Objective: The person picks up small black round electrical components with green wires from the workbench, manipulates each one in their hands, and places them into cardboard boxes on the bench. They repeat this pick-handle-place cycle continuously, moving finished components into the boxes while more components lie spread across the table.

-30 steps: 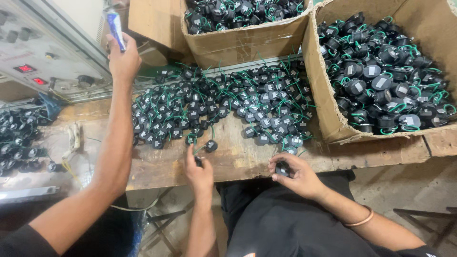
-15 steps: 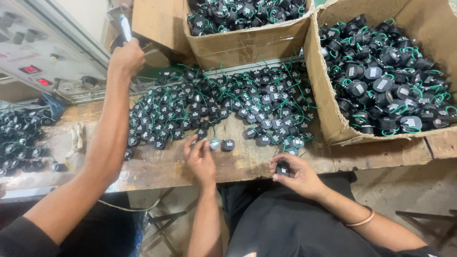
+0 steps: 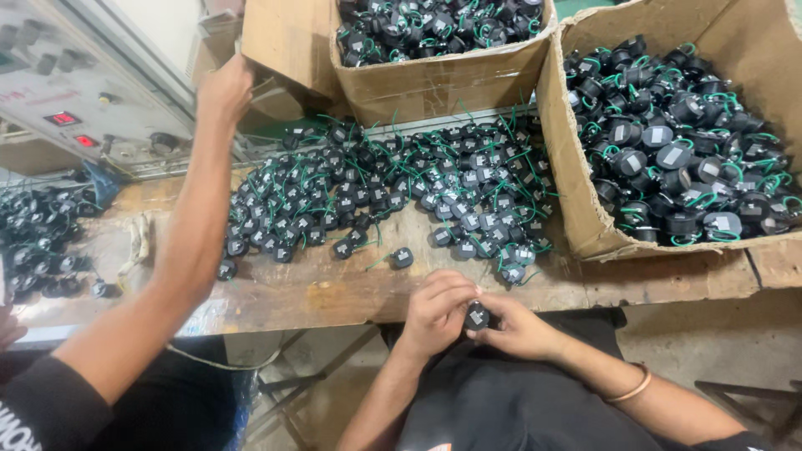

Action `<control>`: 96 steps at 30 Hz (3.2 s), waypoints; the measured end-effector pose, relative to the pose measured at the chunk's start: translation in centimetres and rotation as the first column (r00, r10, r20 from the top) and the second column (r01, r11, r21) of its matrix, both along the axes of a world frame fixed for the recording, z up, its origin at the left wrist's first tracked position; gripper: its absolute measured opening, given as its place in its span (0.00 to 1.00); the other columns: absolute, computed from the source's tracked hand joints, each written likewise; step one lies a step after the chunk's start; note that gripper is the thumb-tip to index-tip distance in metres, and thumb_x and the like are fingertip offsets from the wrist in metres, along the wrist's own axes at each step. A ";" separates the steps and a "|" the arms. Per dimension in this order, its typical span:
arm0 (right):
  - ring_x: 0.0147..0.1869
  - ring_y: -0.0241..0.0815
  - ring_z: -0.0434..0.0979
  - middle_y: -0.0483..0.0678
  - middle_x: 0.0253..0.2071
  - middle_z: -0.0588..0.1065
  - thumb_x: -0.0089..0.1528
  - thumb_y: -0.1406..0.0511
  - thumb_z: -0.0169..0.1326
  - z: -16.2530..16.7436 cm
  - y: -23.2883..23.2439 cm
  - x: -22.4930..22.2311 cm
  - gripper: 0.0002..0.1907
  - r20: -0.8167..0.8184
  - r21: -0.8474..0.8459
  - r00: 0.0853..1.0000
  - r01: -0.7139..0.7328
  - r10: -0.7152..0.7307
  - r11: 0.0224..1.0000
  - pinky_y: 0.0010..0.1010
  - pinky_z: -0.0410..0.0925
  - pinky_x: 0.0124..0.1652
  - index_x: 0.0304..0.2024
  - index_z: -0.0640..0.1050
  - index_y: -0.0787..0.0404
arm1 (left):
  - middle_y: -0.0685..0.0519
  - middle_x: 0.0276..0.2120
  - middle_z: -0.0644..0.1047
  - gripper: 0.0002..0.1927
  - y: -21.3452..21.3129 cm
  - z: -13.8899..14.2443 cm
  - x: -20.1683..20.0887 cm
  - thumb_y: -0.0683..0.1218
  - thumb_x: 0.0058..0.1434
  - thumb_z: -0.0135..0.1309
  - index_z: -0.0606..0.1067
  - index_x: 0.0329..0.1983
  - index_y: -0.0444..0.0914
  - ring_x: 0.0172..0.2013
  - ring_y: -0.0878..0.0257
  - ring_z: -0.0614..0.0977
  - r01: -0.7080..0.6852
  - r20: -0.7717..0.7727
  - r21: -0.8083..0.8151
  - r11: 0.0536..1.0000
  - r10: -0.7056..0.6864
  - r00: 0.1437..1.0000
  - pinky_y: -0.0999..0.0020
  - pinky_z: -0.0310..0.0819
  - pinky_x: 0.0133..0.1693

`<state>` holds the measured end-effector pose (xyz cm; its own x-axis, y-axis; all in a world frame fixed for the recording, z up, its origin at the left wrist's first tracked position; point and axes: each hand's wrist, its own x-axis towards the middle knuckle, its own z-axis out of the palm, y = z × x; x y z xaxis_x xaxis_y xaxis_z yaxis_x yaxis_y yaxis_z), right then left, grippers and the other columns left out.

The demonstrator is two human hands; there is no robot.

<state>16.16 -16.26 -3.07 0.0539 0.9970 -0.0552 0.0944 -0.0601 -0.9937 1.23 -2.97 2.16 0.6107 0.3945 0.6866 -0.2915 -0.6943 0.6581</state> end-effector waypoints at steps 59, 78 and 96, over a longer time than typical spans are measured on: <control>0.50 0.44 0.77 0.50 0.45 0.75 0.52 0.68 0.68 1.5 0.7 -0.6 0.20 0.270 0.285 0.939 0.131 -0.211 0.950 0.33 0.71 0.49 0.46 0.79 0.63 | 0.50 0.39 0.78 0.16 -1.5 -4.8 -0.5 0.33 0.53 0.67 0.70 0.33 0.38 0.42 0.63 0.78 0.144 0.103 -0.738 0.659 -0.100 0.990 0.68 0.74 0.45; 0.54 0.40 0.74 0.47 0.48 0.70 0.53 0.73 0.69 0.8 -0.1 0.6 0.15 -0.122 0.286 0.992 0.028 0.008 0.958 0.31 0.68 0.54 0.40 0.78 0.64 | 0.46 0.49 0.80 0.19 5.4 -3.8 1.9 0.44 0.56 0.63 0.78 0.52 0.40 0.53 0.46 0.79 -0.440 -0.419 0.072 0.895 0.428 0.801 0.53 0.71 0.56; 0.48 0.40 0.76 0.48 0.47 0.68 0.56 0.74 0.66 -0.1 -0.2 0.2 0.17 -0.554 0.166 0.825 0.235 -0.107 0.958 0.34 0.76 0.39 0.43 0.73 0.63 | 0.45 0.47 0.75 0.19 5.8 -4.1 -2.7 0.42 0.48 0.66 0.80 0.46 0.41 0.47 0.46 0.77 -0.498 -0.512 0.216 0.840 0.532 0.674 0.54 0.72 0.46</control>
<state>16.36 -16.51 -3.19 0.2508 0.9638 0.0903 -0.4462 0.1979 -0.8728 -1.47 2.82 -1.92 0.5895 0.7311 0.3437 0.5079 -0.6662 0.5461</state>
